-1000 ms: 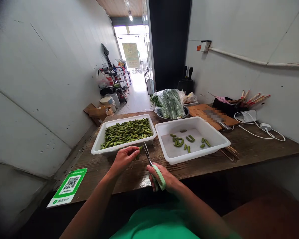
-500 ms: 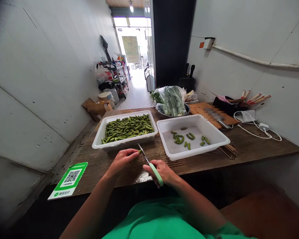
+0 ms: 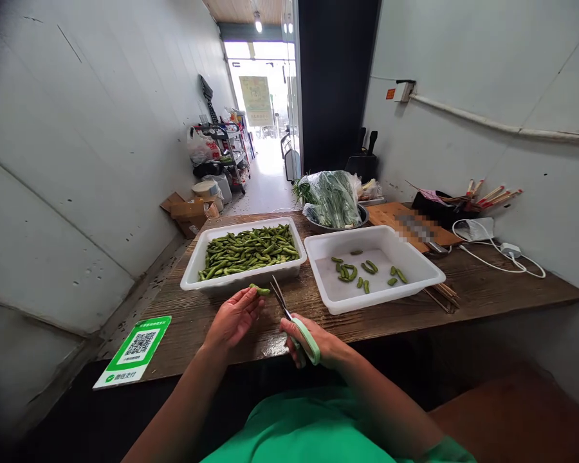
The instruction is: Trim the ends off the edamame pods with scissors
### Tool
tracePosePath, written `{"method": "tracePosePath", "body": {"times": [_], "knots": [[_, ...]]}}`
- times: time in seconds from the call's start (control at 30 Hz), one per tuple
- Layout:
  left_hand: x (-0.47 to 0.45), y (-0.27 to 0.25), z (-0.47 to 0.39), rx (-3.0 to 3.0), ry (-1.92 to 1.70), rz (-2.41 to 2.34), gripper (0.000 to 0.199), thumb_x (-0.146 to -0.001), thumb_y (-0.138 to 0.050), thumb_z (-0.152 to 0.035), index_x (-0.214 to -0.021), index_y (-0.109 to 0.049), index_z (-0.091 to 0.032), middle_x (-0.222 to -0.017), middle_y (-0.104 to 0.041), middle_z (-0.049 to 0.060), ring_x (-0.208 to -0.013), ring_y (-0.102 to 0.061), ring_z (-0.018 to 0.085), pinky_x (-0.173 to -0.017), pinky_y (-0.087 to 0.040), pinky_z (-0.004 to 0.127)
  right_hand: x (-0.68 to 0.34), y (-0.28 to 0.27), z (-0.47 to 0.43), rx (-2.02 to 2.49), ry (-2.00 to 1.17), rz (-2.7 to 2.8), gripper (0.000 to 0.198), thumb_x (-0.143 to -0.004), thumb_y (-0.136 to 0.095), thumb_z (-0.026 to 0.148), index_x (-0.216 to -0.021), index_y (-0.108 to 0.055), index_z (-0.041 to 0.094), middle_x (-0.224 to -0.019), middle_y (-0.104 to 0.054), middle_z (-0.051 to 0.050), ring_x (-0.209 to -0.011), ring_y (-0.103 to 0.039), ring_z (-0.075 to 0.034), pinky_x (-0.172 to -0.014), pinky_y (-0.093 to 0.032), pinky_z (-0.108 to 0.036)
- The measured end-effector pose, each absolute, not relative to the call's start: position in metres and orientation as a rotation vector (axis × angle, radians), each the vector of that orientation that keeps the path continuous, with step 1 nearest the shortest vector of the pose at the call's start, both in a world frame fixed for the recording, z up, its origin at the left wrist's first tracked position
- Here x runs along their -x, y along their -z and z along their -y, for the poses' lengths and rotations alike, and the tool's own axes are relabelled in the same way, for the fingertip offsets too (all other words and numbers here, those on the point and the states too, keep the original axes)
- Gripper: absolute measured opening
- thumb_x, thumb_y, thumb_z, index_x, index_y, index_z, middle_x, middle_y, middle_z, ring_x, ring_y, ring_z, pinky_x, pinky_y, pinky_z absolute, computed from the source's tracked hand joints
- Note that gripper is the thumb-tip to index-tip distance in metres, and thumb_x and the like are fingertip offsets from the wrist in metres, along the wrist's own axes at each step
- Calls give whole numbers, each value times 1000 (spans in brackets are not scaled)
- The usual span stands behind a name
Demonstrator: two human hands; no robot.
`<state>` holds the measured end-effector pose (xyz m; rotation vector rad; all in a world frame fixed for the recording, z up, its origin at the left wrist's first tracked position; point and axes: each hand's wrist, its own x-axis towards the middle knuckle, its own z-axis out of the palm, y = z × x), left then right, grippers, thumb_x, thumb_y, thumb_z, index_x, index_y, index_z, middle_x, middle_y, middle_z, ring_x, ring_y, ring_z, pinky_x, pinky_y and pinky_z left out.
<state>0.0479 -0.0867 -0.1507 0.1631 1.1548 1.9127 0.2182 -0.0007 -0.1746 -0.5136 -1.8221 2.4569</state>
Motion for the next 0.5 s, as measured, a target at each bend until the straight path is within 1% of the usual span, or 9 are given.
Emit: {"method": "tracePosePath", "body": {"times": [0.1,0.33,0.4,0.5], "knots": [[-55,151,87,-174,-1910,-1172,16,-66,-73,-10,-75,-61,-11,-71,-69,4,-68,-67,14,-68,-55,25,-216,173,1,532,-2404,1857,49,-79,-48,64,-94,-46,18,-60,-50,6,-41,-47,-8,-38,-39,-20],[-63,155,88,-231,-1933,-1242,23,-62,-78,-18,-72,-58,-12,-68,-69,3,-64,-67,14,-67,-55,25,-216,165,2,515,-2272,1958,49,-79,-48,64,-90,-49,16,-56,-50,6,-37,-46,-7,-36,-35,-20],[-65,155,88,-231,-1933,-1256,26,-61,-79,-20,-71,-55,-13,-66,-69,3,-65,-68,15,-67,-55,26,-216,165,2,538,-2234,1985,48,-79,-47,64,-86,-48,17,-55,-49,6,-37,-46,-7,-35,-35,-20],[-66,154,88,-229,-1935,-1265,30,-59,-79,-23,-70,-53,-14,-67,-69,3,-68,-68,16,-70,-55,28,-215,165,3,568,-2208,2011,47,-78,-49,64,-76,-44,18,-54,-48,6,-38,-46,-7,-36,-35,-19]]}}
